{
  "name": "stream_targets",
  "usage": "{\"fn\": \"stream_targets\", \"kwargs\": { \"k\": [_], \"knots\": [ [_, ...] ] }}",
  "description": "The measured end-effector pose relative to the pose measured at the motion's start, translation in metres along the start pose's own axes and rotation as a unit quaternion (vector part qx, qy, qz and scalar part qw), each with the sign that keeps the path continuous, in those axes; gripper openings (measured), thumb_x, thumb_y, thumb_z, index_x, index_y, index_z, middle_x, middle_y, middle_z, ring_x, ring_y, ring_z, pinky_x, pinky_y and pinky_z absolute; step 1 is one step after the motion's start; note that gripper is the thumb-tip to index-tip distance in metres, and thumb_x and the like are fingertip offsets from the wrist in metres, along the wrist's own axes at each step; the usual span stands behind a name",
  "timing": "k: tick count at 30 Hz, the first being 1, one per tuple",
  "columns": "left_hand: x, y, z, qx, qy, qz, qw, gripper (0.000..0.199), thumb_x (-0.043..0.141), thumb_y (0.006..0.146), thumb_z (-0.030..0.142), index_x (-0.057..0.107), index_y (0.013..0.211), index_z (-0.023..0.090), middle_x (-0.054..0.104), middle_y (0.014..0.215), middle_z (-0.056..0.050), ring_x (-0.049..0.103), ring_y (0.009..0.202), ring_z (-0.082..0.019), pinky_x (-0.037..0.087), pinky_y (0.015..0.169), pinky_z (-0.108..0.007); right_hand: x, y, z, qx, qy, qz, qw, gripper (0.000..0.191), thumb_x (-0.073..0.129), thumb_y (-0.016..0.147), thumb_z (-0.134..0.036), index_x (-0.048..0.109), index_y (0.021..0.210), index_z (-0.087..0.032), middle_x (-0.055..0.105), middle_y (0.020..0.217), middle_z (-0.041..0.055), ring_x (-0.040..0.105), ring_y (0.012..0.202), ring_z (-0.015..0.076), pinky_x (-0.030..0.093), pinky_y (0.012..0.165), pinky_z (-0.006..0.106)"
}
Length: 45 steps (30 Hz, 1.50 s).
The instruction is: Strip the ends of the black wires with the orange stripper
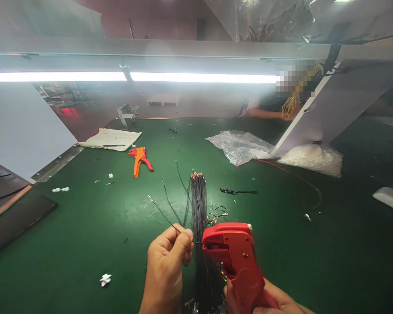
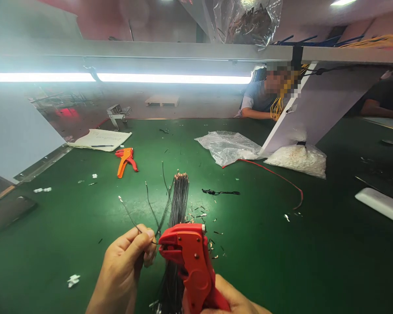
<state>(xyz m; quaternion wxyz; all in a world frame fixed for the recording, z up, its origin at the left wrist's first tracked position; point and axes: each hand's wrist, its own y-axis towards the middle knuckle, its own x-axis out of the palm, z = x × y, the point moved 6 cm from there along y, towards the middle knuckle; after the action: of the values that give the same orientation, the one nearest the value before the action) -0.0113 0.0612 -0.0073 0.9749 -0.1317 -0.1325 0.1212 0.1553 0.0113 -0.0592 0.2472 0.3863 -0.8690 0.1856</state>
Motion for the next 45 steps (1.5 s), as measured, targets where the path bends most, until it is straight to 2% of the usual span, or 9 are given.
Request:
{"fn": "stream_targets", "kwargs": {
  "k": [4, 7, 17, 23, 27, 31, 40, 43, 45],
  "knots": [
    [-0.001, 0.002, -0.002, 0.004, 0.003, -0.013, 1.0, 0.035, 0.071, 0.074, 0.041, 0.051, 0.054, 0.019, 0.043, 0.05, 0.006, 0.035, 0.05, -0.009, 0.031, 0.051, -0.024, -0.018, -0.012, 0.012, 0.068, -0.019, 0.123, 0.99, 0.039, 0.077, 0.077, -0.045, 0.057, 0.092, -0.014, 0.044, 0.076, -0.0012, 0.035, 0.064, 0.0106, 0.029, 0.059, 0.024],
    [-0.001, 0.004, -0.005, 0.002, -0.001, -0.021, 1.0, 0.034, 0.071, 0.074, 0.041, 0.053, 0.056, 0.019, 0.045, 0.051, 0.006, 0.036, 0.051, -0.009, 0.032, 0.051, -0.023, -0.022, -0.015, 0.019, 0.045, -0.031, 0.096, 0.994, 0.051, 0.079, 0.077, -0.045, 0.056, 0.11, -0.014, 0.05, 0.086, 0.0024, 0.044, 0.074, 0.0135, 0.034, 0.067, 0.026],
    [0.0, 0.003, -0.007, 0.005, -0.015, -0.042, 0.999, 0.034, 0.072, 0.077, 0.042, 0.054, 0.059, 0.019, 0.044, 0.051, 0.006, 0.035, 0.051, -0.009, 0.031, 0.051, -0.022, -0.021, -0.007, 0.018, 0.009, -0.057, 0.05, 0.997, 0.05, 0.075, 0.075, -0.058, 0.058, 0.093, -0.015, 0.048, 0.074, -0.0011, 0.04, 0.064, 0.0111, 0.031, 0.058, 0.025],
    [-0.001, 0.003, -0.007, 0.008, -0.018, -0.045, 0.999, 0.036, 0.072, 0.077, 0.043, 0.053, 0.058, 0.019, 0.043, 0.052, 0.006, 0.034, 0.052, -0.009, 0.031, 0.052, -0.022, -0.019, -0.008, 0.015, -0.001, -0.052, 0.081, 0.995, 0.049, 0.075, 0.075, -0.06, 0.055, 0.084, -0.017, 0.044, 0.069, -0.0031, 0.033, 0.06, 0.0097, 0.027, 0.055, 0.025],
    [-0.001, 0.002, -0.006, 0.011, -0.032, -0.048, 0.998, 0.038, 0.074, 0.078, 0.045, 0.054, 0.06, 0.019, 0.044, 0.053, 0.006, 0.035, 0.052, -0.009, 0.032, 0.052, -0.022, -0.01, -0.006, 0.001, 0.0, -0.045, 0.086, 0.995, 0.05, 0.075, 0.072, -0.062, 0.057, 0.082, -0.017, 0.045, 0.067, -0.0031, 0.036, 0.058, 0.01, 0.029, 0.053, 0.024],
    [-0.005, 0.003, -0.005, 0.008, -0.052, -0.039, 0.998, 0.041, 0.077, 0.077, 0.047, 0.054, 0.059, 0.019, 0.046, 0.054, 0.006, 0.038, 0.054, -0.01, 0.035, 0.054, -0.022, -0.001, 0.0, -0.029, -0.024, -0.109, 0.077, 0.991, 0.061, 0.077, 0.068, -0.065, 0.062, 0.099, -0.015, 0.055, 0.076, 0.0021, 0.05, 0.067, 0.0158, 0.041, 0.06, 0.028],
    [-0.008, -0.002, 0.005, 0.025, -0.017, -0.001, 1.0, 0.038, 0.08, 0.072, 0.051, 0.063, 0.063, 0.019, 0.051, 0.054, 0.005, 0.042, 0.055, -0.009, 0.034, 0.056, -0.021, -0.023, -0.014, -0.043, -0.145, -0.242, 0.186, 0.941, 0.073, 0.069, 0.074, -0.067, 0.054, 0.127, -0.019, 0.061, 0.098, 0.0083, 0.057, 0.086, 0.0255, 0.048, 0.079, 0.041],
    [0.0, -0.01, 0.006, 0.055, 0.052, 0.008, 0.997, 0.038, 0.076, 0.074, 0.052, 0.065, 0.059, 0.019, 0.048, 0.054, 0.004, 0.042, 0.055, -0.01, 0.033, 0.056, -0.023, -0.03, -0.017, -0.041, -0.157, -0.282, 0.21, 0.923, 0.057, 0.058, 0.085, -0.065, 0.051, 0.126, -0.025, 0.058, 0.106, 0.0075, 0.055, 0.091, 0.0253, 0.046, 0.085, 0.043],
    [0.006, -0.015, 0.005, 0.085, 0.106, 0.001, 0.991, 0.037, 0.073, 0.075, 0.05, 0.064, 0.056, 0.02, 0.047, 0.055, 0.004, 0.042, 0.055, -0.011, 0.035, 0.059, -0.024, -0.037, -0.019, -0.047, -0.197, -0.335, 0.265, 0.883, 0.047, 0.054, 0.092, -0.055, 0.043, 0.13, -0.03, 0.055, 0.112, 0.0059, 0.054, 0.095, 0.0237, 0.046, 0.088, 0.042]
  ]
}}
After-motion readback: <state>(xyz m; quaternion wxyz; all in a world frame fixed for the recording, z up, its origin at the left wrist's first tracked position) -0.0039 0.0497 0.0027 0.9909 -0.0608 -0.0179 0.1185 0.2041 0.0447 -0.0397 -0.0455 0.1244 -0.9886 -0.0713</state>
